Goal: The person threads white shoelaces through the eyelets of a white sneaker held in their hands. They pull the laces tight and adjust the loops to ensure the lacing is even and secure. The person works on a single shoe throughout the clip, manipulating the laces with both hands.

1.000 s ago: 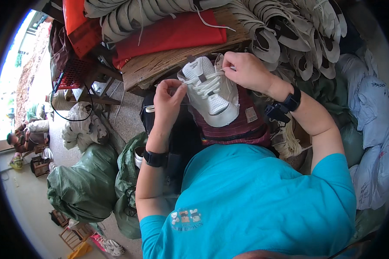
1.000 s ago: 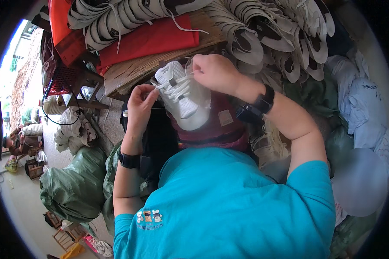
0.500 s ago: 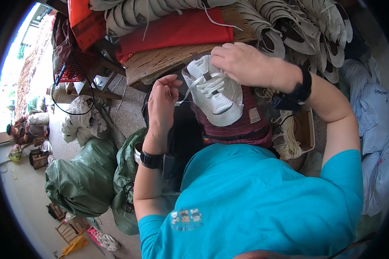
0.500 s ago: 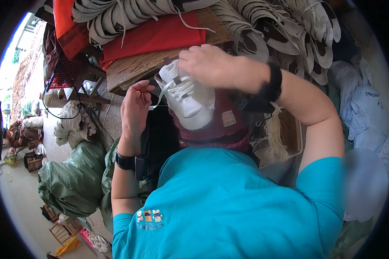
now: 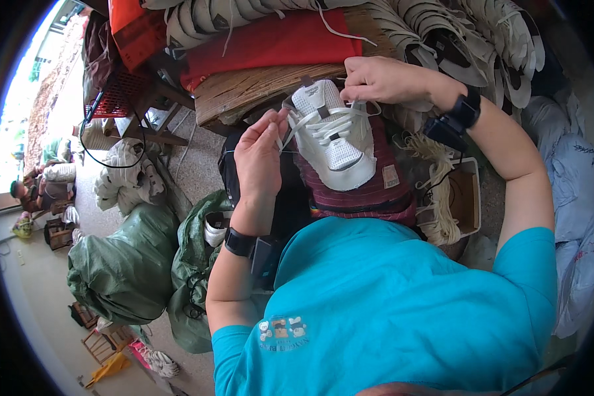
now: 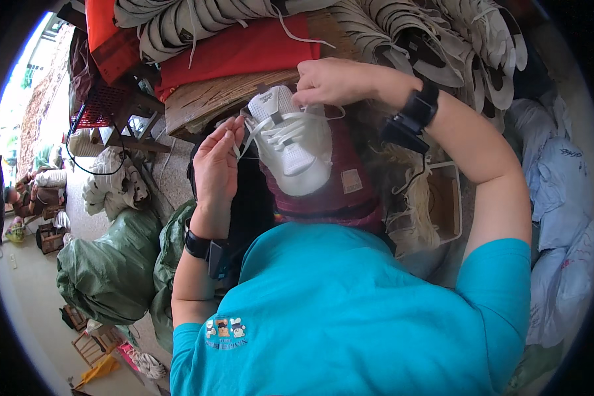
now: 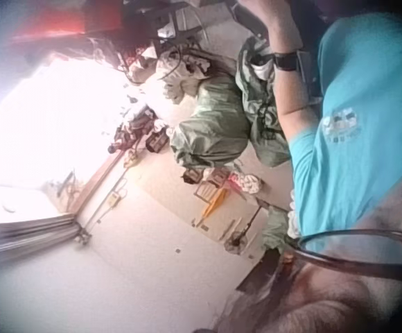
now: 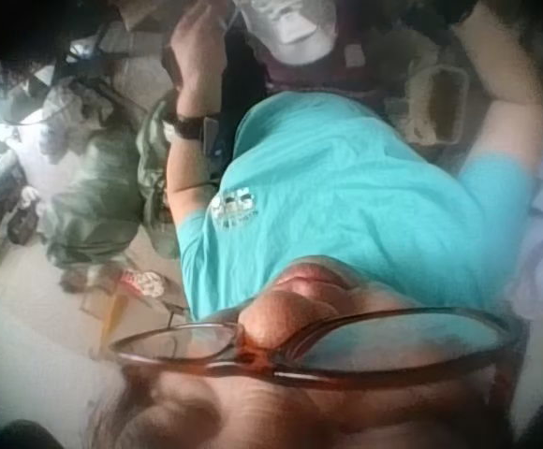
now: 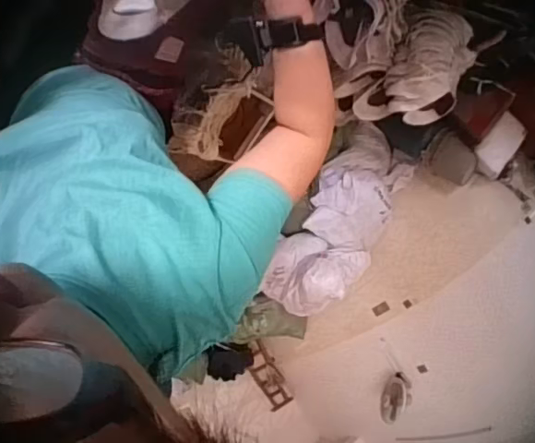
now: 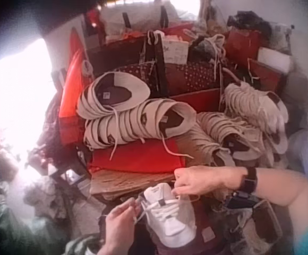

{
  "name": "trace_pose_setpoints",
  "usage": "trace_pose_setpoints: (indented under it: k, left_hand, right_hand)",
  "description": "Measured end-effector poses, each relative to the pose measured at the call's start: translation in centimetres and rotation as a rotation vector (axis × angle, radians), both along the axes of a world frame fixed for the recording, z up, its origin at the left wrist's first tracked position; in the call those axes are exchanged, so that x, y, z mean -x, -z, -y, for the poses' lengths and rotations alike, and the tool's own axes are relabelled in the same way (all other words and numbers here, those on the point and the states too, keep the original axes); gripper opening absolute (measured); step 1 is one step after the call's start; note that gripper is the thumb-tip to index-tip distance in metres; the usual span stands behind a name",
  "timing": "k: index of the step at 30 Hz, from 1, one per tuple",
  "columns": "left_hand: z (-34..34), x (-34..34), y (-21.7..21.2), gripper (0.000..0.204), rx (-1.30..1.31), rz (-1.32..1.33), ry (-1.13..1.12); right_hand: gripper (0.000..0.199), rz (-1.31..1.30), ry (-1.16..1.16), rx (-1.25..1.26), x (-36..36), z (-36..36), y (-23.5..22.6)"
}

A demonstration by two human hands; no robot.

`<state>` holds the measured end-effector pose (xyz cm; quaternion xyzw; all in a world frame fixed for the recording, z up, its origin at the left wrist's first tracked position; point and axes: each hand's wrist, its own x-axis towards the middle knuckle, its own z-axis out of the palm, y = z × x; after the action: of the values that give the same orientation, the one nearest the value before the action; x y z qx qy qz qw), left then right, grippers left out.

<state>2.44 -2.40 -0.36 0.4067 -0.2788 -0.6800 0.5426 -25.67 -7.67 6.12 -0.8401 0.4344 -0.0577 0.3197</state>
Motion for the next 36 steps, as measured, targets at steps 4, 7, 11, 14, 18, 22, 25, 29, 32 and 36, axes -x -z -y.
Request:
trace_pose_setpoints:
  k: [4,7,11,14,18,22,25,29,32,36]
  left_hand:
    - [0.0,0.5,1.7,0.020,0.109,0.070,0.059]
    - [-0.4,0.7,1.7,0.022,0.165,0.194,0.127]
    - [-0.4,0.9,1.7,0.028,0.233,0.304,0.159]
    - [0.5,0.7,0.9,0.026,0.257,0.368,0.242]
    - [2.9,-0.3,0.7,0.027,0.365,0.678,0.390]
    - [3.8,0.3,-1.4,0.026,0.559,1.036,0.435]
    - [3.3,1.2,-2.0,0.024,0.671,1.127,0.408]
    - [3.1,0.7,-2.6,0.022,0.640,1.114,0.461]
    - [3.4,1.0,-2.1,0.022,0.706,1.143,0.432]
    - [4.0,0.5,-3.0,0.023,0.639,1.104,0.593]
  right_hand:
    - [0.029,-0.110,0.107,-0.172,-1.0,1.1,1.4]
    - [0.030,0.079,0.290,-0.449,-1.1,0.9,2.0]
    - [0.026,0.422,0.573,-0.548,-1.4,-1.0,3.5]
    - [0.023,0.605,0.646,-0.657,-1.2,-1.1,3.7]
    - [0.022,0.622,0.587,-0.562,-1.5,-1.9,3.7]
    - [0.021,0.621,0.555,-0.488,-1.2,-2.2,4.4]
    - [0.019,0.589,0.487,-0.442,-0.8,-2.6,4.2]
    - [0.016,0.579,0.397,-0.503,-0.6,-2.8,3.1]
    - [0.014,0.548,0.392,-0.515,-0.7,-2.6,2.6]
    - [0.012,0.559,0.413,-0.477,-0.8,-2.8,3.0]
